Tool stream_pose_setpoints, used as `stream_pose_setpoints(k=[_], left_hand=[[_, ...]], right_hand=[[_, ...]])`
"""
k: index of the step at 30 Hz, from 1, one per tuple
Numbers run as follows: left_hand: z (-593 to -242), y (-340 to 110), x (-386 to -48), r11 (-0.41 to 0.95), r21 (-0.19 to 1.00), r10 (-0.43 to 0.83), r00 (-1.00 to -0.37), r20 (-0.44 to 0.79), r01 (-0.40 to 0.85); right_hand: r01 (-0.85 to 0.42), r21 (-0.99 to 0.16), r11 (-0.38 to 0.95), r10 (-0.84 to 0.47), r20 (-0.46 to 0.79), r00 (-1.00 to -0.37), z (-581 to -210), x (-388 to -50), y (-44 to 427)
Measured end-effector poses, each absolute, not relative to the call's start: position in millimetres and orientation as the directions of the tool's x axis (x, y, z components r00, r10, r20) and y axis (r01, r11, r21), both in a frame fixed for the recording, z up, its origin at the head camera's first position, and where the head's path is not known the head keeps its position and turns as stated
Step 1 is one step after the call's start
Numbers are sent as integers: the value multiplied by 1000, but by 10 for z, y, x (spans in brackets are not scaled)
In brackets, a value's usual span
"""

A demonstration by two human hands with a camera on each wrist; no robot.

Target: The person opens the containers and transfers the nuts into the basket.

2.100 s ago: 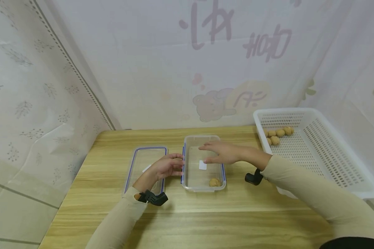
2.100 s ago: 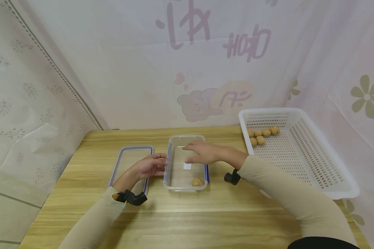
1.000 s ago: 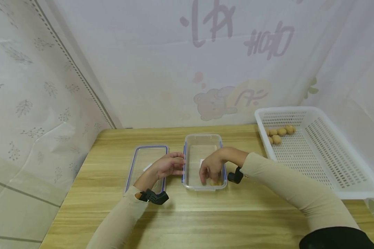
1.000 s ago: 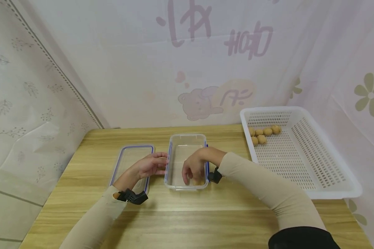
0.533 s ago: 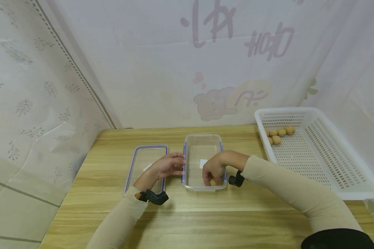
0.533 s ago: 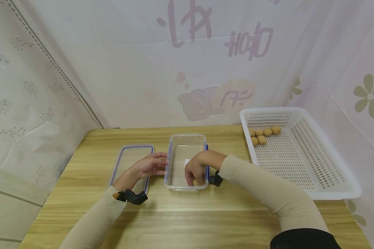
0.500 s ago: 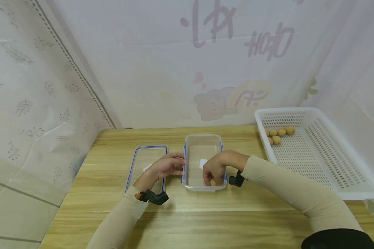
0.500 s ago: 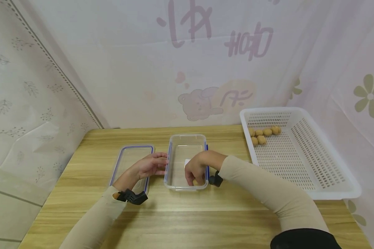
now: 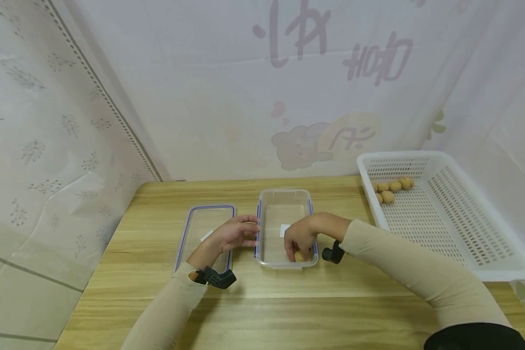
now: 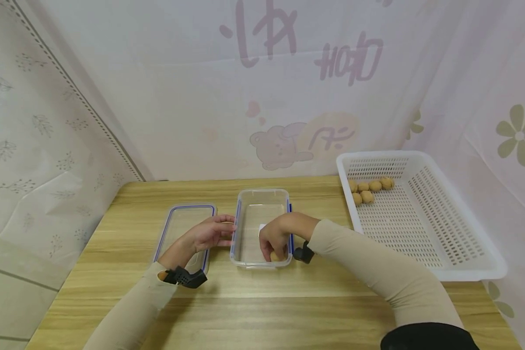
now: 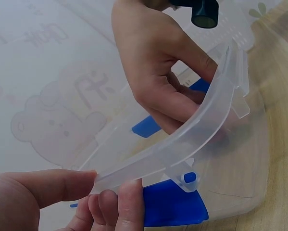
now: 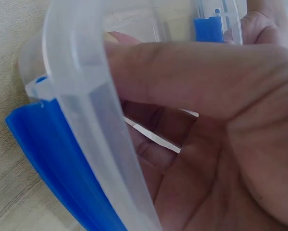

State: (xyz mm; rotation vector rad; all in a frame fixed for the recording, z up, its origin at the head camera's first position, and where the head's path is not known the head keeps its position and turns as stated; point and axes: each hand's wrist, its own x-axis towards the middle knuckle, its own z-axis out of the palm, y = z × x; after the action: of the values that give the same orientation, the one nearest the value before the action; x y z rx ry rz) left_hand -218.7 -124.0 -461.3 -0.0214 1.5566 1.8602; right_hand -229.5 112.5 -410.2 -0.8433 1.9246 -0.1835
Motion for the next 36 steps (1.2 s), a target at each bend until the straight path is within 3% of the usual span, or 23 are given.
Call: stream_pose_setpoints(k=[10,22,29,36], left_hand=[[-4617,-1231,-2194,1,871,480,-764,-431,-491],[-4616,-1230,-2200,-5,867,482,-760,-435,-499],[-4599,-1234,-2192,-6,868,485,-760,-432,-497],[-4601,-1237,-2197,-4,868,488,-758,-432,-497]], right_hand=[[-481,-555,678,-720,-631,-288,-4054,-2344,1189],[-495,-706,506,-862,-393,-322,-3826,-2466,1448],[-462,-765,450,-871,-262,-415,-3657,-2525,1770],[-353,-793,497,-805,-268,-530,-3512,-2557,2135]])
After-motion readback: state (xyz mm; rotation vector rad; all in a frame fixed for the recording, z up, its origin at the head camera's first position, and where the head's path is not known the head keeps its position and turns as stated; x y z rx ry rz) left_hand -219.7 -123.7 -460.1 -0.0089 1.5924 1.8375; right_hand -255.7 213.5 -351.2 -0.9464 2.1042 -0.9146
